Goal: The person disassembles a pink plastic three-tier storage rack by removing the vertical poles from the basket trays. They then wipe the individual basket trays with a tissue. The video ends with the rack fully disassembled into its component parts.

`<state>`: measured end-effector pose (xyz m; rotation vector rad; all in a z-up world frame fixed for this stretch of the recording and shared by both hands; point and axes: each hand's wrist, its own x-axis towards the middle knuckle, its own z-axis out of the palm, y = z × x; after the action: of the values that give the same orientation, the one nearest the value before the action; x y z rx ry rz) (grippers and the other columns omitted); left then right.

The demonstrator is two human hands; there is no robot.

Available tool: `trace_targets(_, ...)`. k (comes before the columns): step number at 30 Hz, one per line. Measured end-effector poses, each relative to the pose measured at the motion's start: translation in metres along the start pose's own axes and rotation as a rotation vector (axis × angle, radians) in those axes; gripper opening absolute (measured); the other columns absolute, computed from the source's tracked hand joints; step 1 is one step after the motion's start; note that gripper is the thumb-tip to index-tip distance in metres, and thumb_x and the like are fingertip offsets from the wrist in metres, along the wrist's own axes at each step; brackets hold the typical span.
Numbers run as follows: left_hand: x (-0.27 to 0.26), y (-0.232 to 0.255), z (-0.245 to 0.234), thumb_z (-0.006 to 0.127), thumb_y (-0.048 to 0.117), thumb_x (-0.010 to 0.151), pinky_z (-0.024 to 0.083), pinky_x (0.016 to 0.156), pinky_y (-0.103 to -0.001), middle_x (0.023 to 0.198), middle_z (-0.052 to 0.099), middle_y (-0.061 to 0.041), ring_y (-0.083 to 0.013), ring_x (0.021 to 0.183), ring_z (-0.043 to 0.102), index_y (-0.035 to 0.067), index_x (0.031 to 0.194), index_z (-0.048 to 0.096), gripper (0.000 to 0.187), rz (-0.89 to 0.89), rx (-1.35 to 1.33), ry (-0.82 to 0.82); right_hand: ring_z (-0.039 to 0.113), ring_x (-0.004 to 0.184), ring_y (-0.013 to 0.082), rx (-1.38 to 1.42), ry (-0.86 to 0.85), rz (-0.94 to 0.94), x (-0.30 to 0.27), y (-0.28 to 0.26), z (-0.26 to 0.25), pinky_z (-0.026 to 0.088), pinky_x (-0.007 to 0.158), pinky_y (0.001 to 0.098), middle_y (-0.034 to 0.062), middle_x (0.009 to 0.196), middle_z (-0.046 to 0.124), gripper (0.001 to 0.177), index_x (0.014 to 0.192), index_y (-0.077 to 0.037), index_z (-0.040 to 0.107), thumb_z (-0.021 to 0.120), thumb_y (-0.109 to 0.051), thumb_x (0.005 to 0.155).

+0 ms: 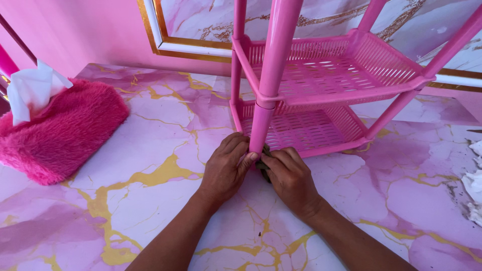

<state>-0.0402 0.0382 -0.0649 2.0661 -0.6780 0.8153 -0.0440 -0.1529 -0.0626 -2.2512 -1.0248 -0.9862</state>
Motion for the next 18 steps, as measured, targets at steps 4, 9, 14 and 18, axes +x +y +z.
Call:
trace_targets(4,0.0,0.002,-0.001,0.064,0.026,0.1,0.05,0.099,-0.046,0.117,0.068,-0.015,-0.0385,0.121,0.06,0.001,0.108,0.067,0.026,0.016,0.001,-0.003,0.063,0.089,0.0291,-0.036,0.021,-0.089,-0.001,0.002,-0.007,0.055,0.077,0.0379,0.0116,0.097,0.066,0.038,0.107,0.002,0.07,0.076,0.007,0.07)
trace_targets(9,0.001,0.001,0.0,0.066,0.025,0.099,0.05,0.099,-0.046,0.116,0.067,-0.016,-0.0383,0.121,0.06,0.001,0.106,0.067,0.025,0.043,0.044,-0.002,0.065,0.091,0.0281,-0.036,-0.037,-0.129,-0.009,-0.005,-0.017,0.056,0.079,0.0375,0.0113,0.098,0.066,0.034,0.105,0.001,0.07,0.077,0.006,0.072)
trace_targets(14,0.002,-0.001,0.001,0.066,0.025,0.1,0.049,0.099,-0.046,0.116,0.067,-0.015,-0.0377,0.12,0.06,0.001,0.105,0.066,0.025,0.048,0.021,0.004,0.065,0.094,0.0286,0.125,0.019,0.122,-0.012,0.001,-0.016,0.055,0.081,0.0384,0.0118,0.101,0.067,0.034,0.107,-0.002,0.072,0.076,0.006,0.074)
trace_targets(18,0.0,-0.001,0.002,0.066,0.025,0.099,0.049,0.099,-0.047,0.116,0.067,-0.016,-0.0383,0.12,0.059,0.001,0.107,0.067,0.025,0.04,0.007,0.009,0.067,0.093,0.0286,0.155,0.005,0.189,-0.007,0.007,-0.005,0.055,0.079,0.037,0.0126,0.102,0.066,0.032,0.107,-0.002,0.073,0.078,0.004,0.076)
